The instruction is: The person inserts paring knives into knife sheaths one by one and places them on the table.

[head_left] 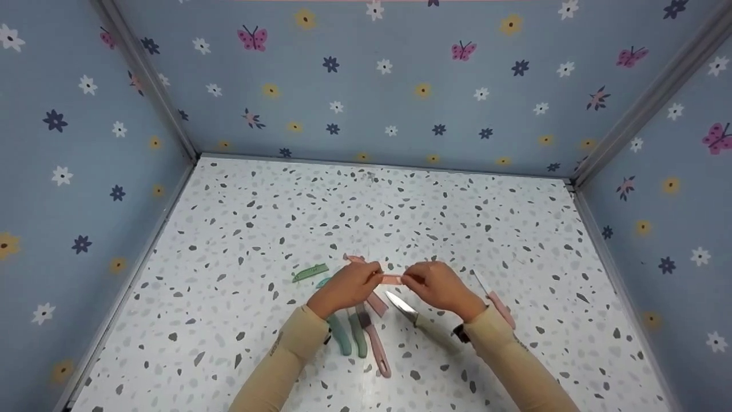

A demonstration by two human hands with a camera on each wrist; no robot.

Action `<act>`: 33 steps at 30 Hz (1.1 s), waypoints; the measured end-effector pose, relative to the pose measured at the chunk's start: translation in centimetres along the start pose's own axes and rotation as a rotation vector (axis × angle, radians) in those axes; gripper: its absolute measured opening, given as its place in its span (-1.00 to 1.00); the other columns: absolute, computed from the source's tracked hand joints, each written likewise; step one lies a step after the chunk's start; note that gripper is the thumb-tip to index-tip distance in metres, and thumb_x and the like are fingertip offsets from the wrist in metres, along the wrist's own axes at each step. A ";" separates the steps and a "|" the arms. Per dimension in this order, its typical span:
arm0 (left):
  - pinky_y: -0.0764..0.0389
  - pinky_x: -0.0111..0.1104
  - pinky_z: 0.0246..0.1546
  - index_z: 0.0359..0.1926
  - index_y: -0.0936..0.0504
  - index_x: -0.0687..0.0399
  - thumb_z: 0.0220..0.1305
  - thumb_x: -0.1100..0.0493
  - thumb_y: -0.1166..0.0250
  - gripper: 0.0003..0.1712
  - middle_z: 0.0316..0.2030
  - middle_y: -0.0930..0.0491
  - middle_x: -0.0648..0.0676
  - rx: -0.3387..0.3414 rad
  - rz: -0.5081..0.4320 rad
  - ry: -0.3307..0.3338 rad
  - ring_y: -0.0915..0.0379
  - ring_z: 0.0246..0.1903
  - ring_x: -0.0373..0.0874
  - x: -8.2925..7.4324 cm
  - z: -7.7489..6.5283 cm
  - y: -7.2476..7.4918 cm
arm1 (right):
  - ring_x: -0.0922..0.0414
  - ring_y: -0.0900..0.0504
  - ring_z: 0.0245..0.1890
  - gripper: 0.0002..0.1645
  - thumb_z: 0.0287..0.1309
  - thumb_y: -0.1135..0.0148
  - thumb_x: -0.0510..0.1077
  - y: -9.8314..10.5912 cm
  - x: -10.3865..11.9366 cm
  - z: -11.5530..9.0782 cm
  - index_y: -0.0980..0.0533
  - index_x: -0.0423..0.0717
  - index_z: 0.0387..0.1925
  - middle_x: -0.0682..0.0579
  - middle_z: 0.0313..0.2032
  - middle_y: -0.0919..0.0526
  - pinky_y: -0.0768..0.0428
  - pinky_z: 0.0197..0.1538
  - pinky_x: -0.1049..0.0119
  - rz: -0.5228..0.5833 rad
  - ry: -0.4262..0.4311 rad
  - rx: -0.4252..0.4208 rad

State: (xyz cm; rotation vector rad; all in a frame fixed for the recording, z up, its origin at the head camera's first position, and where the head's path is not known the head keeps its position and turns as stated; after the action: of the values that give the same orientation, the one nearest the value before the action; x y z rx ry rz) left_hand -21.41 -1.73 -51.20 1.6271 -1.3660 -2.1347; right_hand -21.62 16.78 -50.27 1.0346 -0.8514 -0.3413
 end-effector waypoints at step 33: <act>-0.27 -0.31 -0.52 -0.47 -0.42 -0.01 0.41 0.15 -0.06 -0.76 -0.65 -0.26 -0.05 -0.079 0.081 0.205 -0.17 -0.63 -0.21 6.9 -5.4 2.5 | 0.14 -0.40 -0.53 -0.78 0.12 -0.11 -0.29 0.8 -5.9 0.4 -0.56 -0.26 -0.18 0.02 -0.48 -0.56 -0.46 -0.32 0.16 -0.033 -0.396 0.105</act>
State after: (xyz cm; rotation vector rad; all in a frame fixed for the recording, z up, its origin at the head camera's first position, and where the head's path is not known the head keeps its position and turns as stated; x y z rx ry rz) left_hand -20.81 -10.23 -54.36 1.6760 -1.2476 -1.8922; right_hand -25.81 20.60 -52.21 1.0964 -1.2181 -0.5448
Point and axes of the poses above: each hand's wrist, its own z-axis towards the middle knuckle, its own y-axis out of the back of the hand, x = y × z, the point moved 4 cm from there along z, towards the middle knuckle
